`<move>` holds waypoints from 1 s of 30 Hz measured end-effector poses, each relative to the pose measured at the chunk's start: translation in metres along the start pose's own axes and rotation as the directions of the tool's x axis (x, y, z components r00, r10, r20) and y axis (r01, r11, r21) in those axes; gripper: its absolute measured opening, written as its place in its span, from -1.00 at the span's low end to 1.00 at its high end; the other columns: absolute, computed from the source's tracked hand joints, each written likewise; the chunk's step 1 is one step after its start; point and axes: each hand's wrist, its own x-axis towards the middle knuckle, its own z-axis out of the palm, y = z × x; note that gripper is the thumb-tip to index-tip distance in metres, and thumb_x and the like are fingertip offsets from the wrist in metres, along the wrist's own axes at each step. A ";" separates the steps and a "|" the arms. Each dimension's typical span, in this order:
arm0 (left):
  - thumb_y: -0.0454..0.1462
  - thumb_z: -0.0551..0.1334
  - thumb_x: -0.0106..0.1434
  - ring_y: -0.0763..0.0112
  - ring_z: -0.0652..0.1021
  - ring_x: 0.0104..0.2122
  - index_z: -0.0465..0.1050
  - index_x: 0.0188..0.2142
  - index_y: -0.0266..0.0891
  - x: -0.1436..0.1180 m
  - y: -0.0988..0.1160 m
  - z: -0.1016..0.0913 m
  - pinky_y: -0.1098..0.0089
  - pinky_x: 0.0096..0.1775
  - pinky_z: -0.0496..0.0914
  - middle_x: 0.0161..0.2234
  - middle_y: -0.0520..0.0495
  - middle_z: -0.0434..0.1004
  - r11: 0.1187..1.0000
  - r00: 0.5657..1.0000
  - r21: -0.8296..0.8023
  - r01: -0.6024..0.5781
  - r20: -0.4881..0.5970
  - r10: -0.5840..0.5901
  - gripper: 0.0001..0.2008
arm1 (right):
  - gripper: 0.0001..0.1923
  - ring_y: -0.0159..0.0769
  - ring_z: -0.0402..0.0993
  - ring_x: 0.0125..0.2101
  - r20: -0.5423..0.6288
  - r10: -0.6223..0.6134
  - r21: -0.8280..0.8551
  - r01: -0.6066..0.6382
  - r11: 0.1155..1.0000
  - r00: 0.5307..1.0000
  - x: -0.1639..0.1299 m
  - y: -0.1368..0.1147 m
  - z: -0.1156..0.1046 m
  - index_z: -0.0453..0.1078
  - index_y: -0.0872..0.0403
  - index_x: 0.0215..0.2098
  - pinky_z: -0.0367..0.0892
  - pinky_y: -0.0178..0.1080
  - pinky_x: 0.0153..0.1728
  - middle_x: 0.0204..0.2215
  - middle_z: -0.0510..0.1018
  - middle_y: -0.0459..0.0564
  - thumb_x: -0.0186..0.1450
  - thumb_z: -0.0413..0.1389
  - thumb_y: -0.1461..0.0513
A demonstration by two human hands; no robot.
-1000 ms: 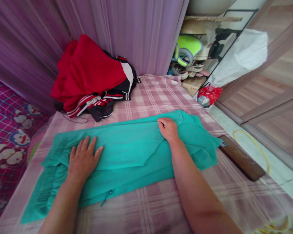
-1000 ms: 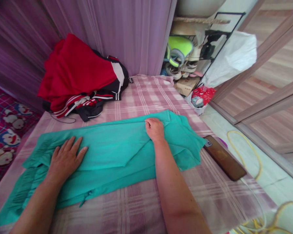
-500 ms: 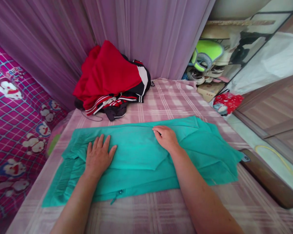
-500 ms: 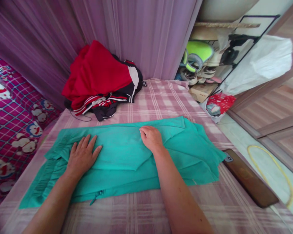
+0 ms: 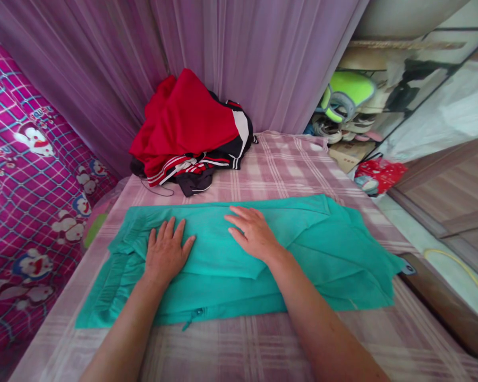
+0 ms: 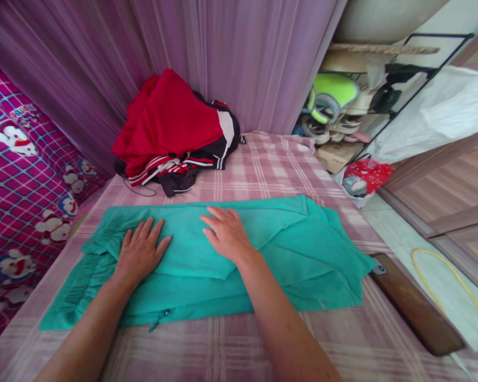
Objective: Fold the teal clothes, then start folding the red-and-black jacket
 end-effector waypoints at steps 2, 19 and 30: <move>-0.02 0.07 0.39 -0.13 0.29 0.30 0.31 0.30 -0.29 0.000 0.000 0.000 -0.17 0.26 0.15 0.33 -0.36 0.25 1.000 1.000 -0.011 0.010 0.004 -0.010 -0.40 | -0.58 -0.09 0.21 0.30 0.093 0.021 -0.034 -0.018 0.999 0.995 0.000 -0.007 0.007 0.39 -0.03 0.24 0.04 0.13 0.30 0.32 0.31 0.08 0.46 0.00 0.14; -0.02 0.07 0.40 -0.13 0.31 0.29 0.31 0.30 -0.30 0.000 0.001 0.000 -0.19 0.25 0.18 0.33 -0.36 0.25 1.000 1.000 -0.006 0.006 -0.002 -0.006 -0.41 | -0.59 -0.06 0.27 0.26 -0.164 0.442 -0.189 -0.468 0.863 0.882 -0.017 0.078 0.006 0.46 0.00 0.15 0.01 0.17 0.28 0.25 0.42 0.09 0.44 -0.05 0.13; -0.09 -0.04 0.43 0.10 0.50 0.13 0.44 0.18 -0.29 0.024 -0.031 -0.038 0.14 0.17 0.35 0.14 -0.23 0.52 0.992 0.995 -0.127 0.027 0.095 -0.015 -0.48 | -0.63 -0.08 0.35 0.19 -0.289 0.376 -0.135 -0.426 0.895 0.880 -0.022 0.100 0.019 0.52 0.00 0.06 0.06 0.12 0.24 0.17 0.51 0.10 0.40 -0.02 0.14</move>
